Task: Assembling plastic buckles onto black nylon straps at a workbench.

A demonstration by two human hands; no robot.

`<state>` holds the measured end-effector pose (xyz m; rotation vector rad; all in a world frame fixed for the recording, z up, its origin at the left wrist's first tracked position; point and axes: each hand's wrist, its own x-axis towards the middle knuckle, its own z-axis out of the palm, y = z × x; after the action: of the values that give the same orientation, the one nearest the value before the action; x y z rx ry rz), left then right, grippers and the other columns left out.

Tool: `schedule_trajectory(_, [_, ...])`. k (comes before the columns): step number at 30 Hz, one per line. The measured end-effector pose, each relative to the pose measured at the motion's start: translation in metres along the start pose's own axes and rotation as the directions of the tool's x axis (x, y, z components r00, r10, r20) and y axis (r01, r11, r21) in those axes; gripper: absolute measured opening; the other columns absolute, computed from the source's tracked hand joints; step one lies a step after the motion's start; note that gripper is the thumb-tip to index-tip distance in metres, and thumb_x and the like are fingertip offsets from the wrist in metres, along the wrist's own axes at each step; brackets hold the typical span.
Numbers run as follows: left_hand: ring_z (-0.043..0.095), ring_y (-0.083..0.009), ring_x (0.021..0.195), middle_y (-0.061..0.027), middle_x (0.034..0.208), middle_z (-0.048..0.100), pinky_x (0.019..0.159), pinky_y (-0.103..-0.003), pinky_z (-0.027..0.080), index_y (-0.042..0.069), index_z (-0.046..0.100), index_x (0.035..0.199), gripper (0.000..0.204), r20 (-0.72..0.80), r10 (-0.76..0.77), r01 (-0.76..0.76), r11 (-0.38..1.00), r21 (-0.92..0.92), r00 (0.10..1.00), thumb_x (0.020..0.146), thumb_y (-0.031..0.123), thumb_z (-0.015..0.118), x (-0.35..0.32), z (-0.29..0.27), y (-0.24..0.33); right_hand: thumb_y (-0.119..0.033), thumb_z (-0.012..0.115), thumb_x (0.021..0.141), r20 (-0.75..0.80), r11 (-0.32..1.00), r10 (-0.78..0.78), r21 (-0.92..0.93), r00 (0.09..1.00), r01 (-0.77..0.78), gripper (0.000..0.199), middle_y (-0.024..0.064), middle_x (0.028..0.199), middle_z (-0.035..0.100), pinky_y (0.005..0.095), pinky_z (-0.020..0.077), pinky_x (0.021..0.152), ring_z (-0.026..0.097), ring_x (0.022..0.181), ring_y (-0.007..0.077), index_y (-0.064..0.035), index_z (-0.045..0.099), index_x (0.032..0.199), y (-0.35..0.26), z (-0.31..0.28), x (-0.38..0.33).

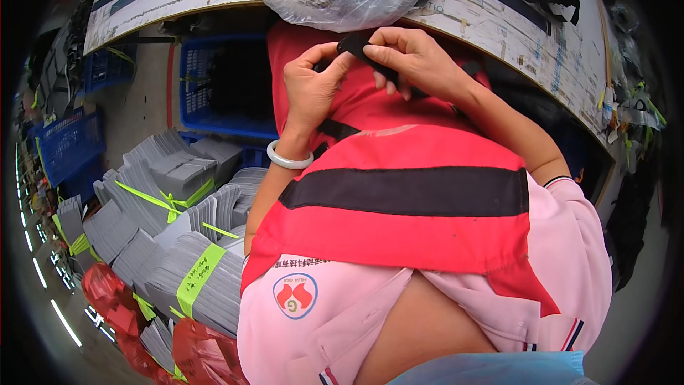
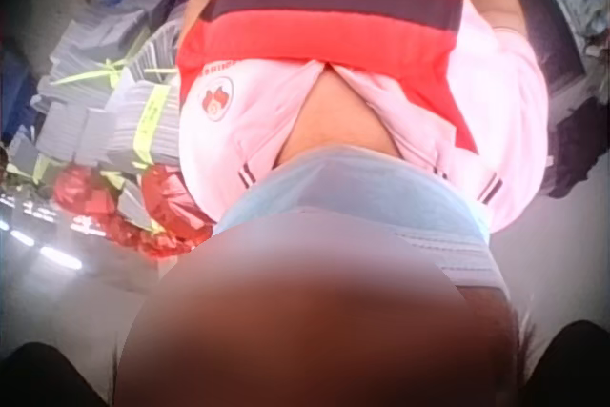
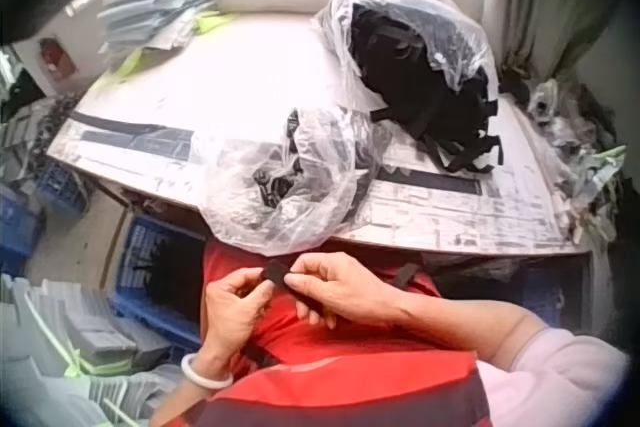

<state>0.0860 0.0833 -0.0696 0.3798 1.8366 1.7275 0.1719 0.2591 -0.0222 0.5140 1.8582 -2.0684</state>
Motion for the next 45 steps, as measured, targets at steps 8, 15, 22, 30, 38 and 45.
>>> schedule_trajectory(8, [0.056, -0.0046, 0.061, 0.0001, 0.074, 0.064, 0.053, -0.019, 0.044, -0.002, 0.069, 0.1, 0.017, -0.061, 0.059, -0.057, 0.998, 0.031, 0.996, 0.084, 0.002, 0.069, 0.001, -0.003, 0.001, -0.025, 0.053, 0.098, 0.024, 0.984, 0.146, 0.099, 0.989, -0.147, 0.024, 0.006, 0.066, 0.063, 0.02, 0.042, 0.037, 0.057, 0.048, 0.0085, -0.0017, 0.059, 0.093, 0.001, 0.007, 0.013])
schedule_trajectory(15, [0.056, -0.0093, 0.067, -0.0032, 0.077, 0.063, 0.059, -0.023, 0.044, -0.002, 0.068, 0.096, 0.018, -0.031, 0.49, -0.422, 0.78, 0.462, 0.871, 0.079, 0.0, 0.071, 0.009, 0.0, -0.002, -0.024, 0.055, 0.097, -0.066, 0.925, 0.085, 0.376, 0.994, -0.055, 0.021, 0.0047, 0.068, 0.063, 0.018, 0.0377, 0.036, 0.054, 0.045, 0.0071, -0.0037, 0.06, 0.095, 0.013, 0.008, 0.02])
schedule_trajectory(22, [0.059, -0.0143, 0.067, -0.007, 0.076, 0.063, 0.061, -0.024, 0.046, -0.002, 0.067, 0.094, 0.017, -0.057, 0.525, -0.451, 0.777, 0.438, 0.849, 0.077, -0.001, 0.073, 0.007, 0.003, -0.002, -0.026, 0.058, 0.096, -0.056, 0.861, 0.1, 0.506, 0.993, -0.058, 0.021, 0.0021, 0.071, 0.062, 0.0169, 0.0365, 0.038, 0.051, 0.045, 0.0052, -0.0052, 0.059, 0.097, 0.019, 0.01, 0.022])
schedule_trajectory(30, [0.064, -0.0174, 0.07, -0.0099, 0.079, 0.066, 0.062, -0.025, 0.048, -0.002, 0.068, 0.093, 0.016, -0.139, 0.453, -0.393, 0.862, 0.319, 0.881, 0.077, -0.002, 0.073, 0.006, 0.007, -0.009, -0.025, 0.056, 0.097, -0.072, 0.897, 0.091, 0.44, 0.993, -0.05, 0.025, 0.0028, 0.078, 0.062, 0.0164, 0.041, 0.042, 0.057, 0.056, 0.0054, -0.003, 0.057, 0.11, 0.016, 0.011, 0.025])
schedule_trajectory(38, [0.061, -0.0138, 0.068, -0.0061, 0.081, 0.066, 0.058, -0.022, 0.048, -0.002, 0.068, 0.101, 0.016, -0.087, 0.072, -0.08, 0.993, -0.089, 0.994, 0.088, 0.006, 0.067, -0.001, 0.001, -0.004, -0.026, 0.062, 0.094, -0.075, 0.97, -0.053, 0.233, 0.996, 0.069, 0.028, 0.0018, 0.086, 0.067, 0.0188, 0.0463, 0.051, 0.061, 0.064, 0.0076, -0.0025, 0.064, 0.108, 0.018, 0.001, 0.033])
schedule_trajectory(45, [0.06, -0.0118, 0.059, -0.0083, 0.083, 0.068, 0.047, -0.023, 0.048, -0.005, 0.068, 0.098, 0.018, -0.031, -0.106, 0.076, 0.864, -0.498, 0.994, 0.09, 0.011, 0.065, 0.008, 0.003, -0.016, -0.004, 0.062, 0.091, -0.211, 0.853, -0.508, 0.005, 0.835, 0.521, 0.012, -0.0011, 0.079, 0.061, 0.0176, 0.0429, 0.061, 0.056, 0.071, 0.0046, -0.0039, 0.067, 0.102, 0.017, 0.016, 0.022])
